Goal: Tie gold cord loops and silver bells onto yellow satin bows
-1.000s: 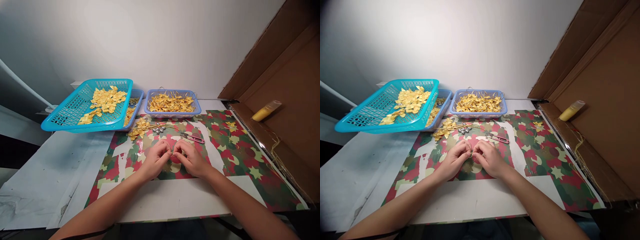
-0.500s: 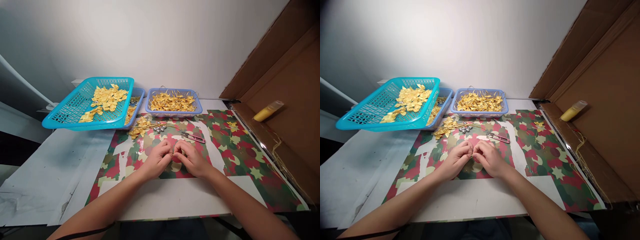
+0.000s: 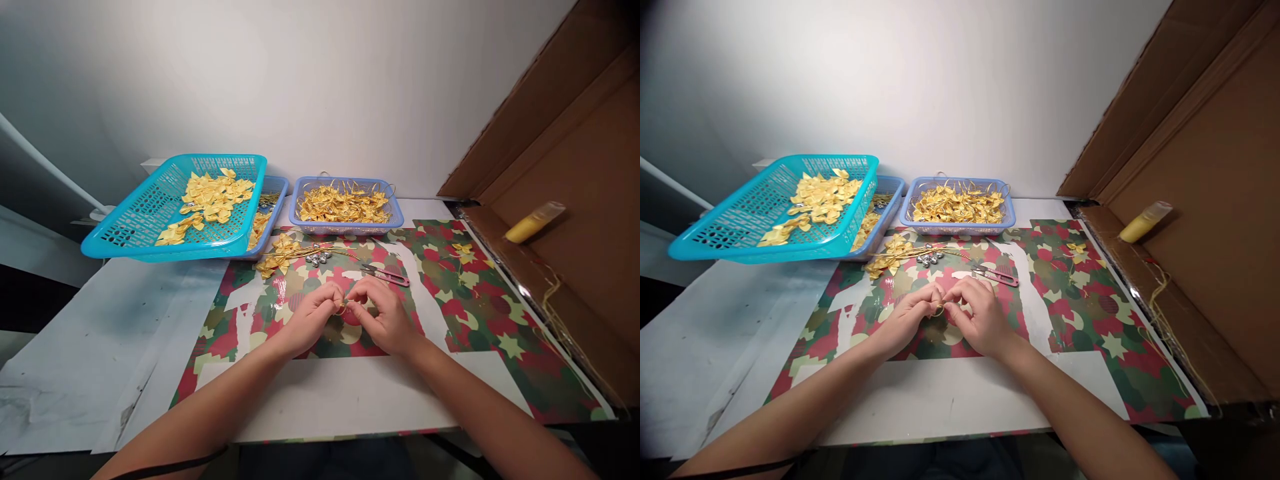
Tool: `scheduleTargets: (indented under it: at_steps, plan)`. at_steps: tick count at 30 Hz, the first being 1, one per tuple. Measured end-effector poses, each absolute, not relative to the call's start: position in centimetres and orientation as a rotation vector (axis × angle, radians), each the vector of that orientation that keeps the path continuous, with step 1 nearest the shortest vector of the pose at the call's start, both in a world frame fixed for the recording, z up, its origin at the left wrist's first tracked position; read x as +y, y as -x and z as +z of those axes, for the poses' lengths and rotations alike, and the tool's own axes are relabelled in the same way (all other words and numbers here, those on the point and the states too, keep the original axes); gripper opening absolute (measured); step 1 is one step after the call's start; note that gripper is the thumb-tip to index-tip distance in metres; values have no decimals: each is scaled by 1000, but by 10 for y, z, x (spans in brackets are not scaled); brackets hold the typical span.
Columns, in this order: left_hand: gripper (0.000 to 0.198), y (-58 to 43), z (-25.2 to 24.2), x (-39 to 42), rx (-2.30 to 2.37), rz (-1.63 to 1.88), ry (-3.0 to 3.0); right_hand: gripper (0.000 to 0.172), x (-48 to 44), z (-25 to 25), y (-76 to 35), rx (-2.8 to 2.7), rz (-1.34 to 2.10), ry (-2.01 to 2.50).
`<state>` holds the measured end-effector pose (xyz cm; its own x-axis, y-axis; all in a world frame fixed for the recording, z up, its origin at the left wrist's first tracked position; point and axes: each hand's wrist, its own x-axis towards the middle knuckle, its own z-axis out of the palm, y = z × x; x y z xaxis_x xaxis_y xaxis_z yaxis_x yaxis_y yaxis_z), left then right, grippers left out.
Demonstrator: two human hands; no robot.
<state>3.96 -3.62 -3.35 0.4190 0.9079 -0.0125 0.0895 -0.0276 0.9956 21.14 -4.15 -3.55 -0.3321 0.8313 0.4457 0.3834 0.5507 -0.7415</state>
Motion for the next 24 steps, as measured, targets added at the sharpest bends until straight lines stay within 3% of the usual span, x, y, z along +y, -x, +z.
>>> scheduleTargets:
  at_steps: [24]
  plan:
    - [16,-39,-35,-38,933,818,-1434,17,-42,-42,-210,-1990,495,930]
